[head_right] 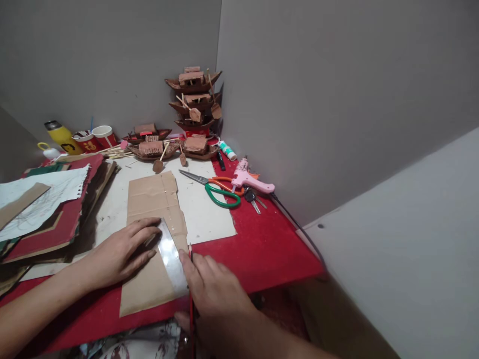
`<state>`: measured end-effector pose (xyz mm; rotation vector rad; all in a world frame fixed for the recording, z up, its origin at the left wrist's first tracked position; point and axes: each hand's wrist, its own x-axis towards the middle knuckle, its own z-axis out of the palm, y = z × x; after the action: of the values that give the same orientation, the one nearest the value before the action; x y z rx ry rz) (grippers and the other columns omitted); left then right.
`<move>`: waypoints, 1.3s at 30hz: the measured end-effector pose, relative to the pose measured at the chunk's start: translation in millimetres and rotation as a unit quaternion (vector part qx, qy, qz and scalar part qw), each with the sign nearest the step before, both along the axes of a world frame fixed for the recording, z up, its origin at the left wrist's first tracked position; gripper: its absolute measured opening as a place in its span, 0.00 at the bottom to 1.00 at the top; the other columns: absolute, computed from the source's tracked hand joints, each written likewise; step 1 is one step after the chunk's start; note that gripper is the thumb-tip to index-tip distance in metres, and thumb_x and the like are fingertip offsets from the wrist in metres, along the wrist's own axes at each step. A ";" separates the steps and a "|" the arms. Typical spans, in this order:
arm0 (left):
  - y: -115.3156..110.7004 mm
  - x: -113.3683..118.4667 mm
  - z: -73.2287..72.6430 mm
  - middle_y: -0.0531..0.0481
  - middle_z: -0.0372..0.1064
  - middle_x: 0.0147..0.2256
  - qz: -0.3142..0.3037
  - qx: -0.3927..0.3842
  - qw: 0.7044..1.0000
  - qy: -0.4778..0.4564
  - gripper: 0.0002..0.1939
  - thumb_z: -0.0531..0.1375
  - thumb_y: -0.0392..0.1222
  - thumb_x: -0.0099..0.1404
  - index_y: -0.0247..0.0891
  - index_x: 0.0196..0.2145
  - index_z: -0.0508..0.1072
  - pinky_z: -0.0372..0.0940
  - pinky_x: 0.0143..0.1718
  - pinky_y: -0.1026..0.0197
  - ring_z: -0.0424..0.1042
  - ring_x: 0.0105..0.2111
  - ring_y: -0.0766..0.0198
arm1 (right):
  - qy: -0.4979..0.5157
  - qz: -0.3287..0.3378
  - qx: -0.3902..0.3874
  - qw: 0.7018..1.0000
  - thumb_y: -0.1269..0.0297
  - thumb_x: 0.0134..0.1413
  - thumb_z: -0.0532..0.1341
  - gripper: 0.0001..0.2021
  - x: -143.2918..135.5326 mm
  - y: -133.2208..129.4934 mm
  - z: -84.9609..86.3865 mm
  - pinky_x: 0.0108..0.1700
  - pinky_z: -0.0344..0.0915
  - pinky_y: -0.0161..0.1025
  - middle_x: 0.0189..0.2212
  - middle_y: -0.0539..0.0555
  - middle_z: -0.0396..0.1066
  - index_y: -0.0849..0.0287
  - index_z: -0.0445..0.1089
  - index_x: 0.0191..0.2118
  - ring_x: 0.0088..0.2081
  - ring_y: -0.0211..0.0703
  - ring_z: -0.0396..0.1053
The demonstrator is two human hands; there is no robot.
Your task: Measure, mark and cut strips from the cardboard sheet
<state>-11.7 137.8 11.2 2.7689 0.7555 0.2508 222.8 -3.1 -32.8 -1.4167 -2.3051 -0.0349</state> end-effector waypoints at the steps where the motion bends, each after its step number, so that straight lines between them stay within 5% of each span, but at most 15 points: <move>1: 1.3 -1.3 -1.1 0.35 0.58 0.60 0.002 -0.004 1.000 -0.005 0.18 0.54 0.37 0.68 0.36 0.55 0.62 0.63 0.56 0.49 0.63 0.57 0.51 | -0.010 0.004 -0.006 1.000 0.60 0.57 0.59 0.34 -1.4 1.1 2.6 0.47 0.72 0.53 0.54 0.71 0.68 0.72 0.50 0.65 0.52 0.61 0.69; 4: 6.6 -4.5 -3.1 0.35 0.55 0.62 0.003 -0.014 1.000 -0.017 0.21 0.54 0.37 0.68 0.37 0.58 0.61 0.63 0.57 0.50 0.63 0.59 0.51 | -0.023 0.022 -0.051 0.998 0.73 0.54 0.55 0.32 0.6 6.8 11.2 0.48 0.72 0.51 0.56 0.70 0.67 0.72 0.51 0.65 0.53 0.60 0.68; 9: 4.2 -9.0 -2.2 0.34 0.55 0.62 0.000 0.018 0.999 -0.033 0.21 0.53 0.36 0.69 0.36 0.59 0.61 0.62 0.58 0.48 0.60 0.61 0.51 | 0.036 0.049 -0.162 0.985 0.73 0.55 0.54 0.29 23.4 29.1 27.3 0.50 0.70 0.51 0.53 0.67 0.68 0.67 0.55 0.64 0.51 0.55 0.68; 15: -45.1 -16.1 -7.0 0.34 0.64 0.58 -0.008 0.129 0.992 0.000 0.23 0.53 0.35 0.68 0.32 0.60 0.62 0.66 0.53 0.45 0.66 0.55 0.48 | 0.077 0.129 -0.164 0.975 0.80 0.57 0.52 0.28 44.1 57.7 33.5 0.50 0.68 0.50 0.49 0.63 0.70 0.59 0.57 0.63 0.49 0.49 0.66; 20: -77.1 -16.1 -12.8 0.35 0.67 0.57 -0.030 0.185 0.982 0.006 0.27 0.53 0.51 0.68 0.30 0.58 0.65 0.71 0.46 0.48 0.69 0.52 0.45 | 0.059 0.150 -0.129 0.979 0.81 0.58 0.50 0.26 40.5 74.5 38.2 0.50 0.67 0.52 0.48 0.62 0.71 0.58 0.61 0.61 0.50 0.50 0.66; 29: -76.0 -15.1 -17.4 0.40 0.72 0.52 -0.038 0.242 0.969 0.043 0.23 0.51 0.51 0.71 0.33 0.54 0.71 0.68 0.46 0.57 0.71 0.50 0.52 | 0.088 0.157 -0.137 0.974 0.83 0.57 0.50 0.29 34.3 94.1 29.2 0.50 0.68 0.49 0.47 0.58 0.73 0.53 0.61 0.61 0.51 0.47 0.67; 39: -66.6 -17.0 -21.8 0.47 0.71 0.54 -0.081 0.227 0.969 0.049 0.20 0.50 0.46 0.72 0.38 0.56 0.69 0.63 0.51 0.54 0.69 0.51 0.52 | 0.093 0.141 -0.162 0.972 0.80 0.58 0.51 0.31 50.2 86.8 20.2 0.51 0.69 0.49 0.50 0.57 0.71 0.48 0.57 0.64 0.53 0.50 0.66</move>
<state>-28.7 71.2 -10.6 3.2783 0.5423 0.2860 272.9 83.7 -12.6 -1.1578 -2.4030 0.5600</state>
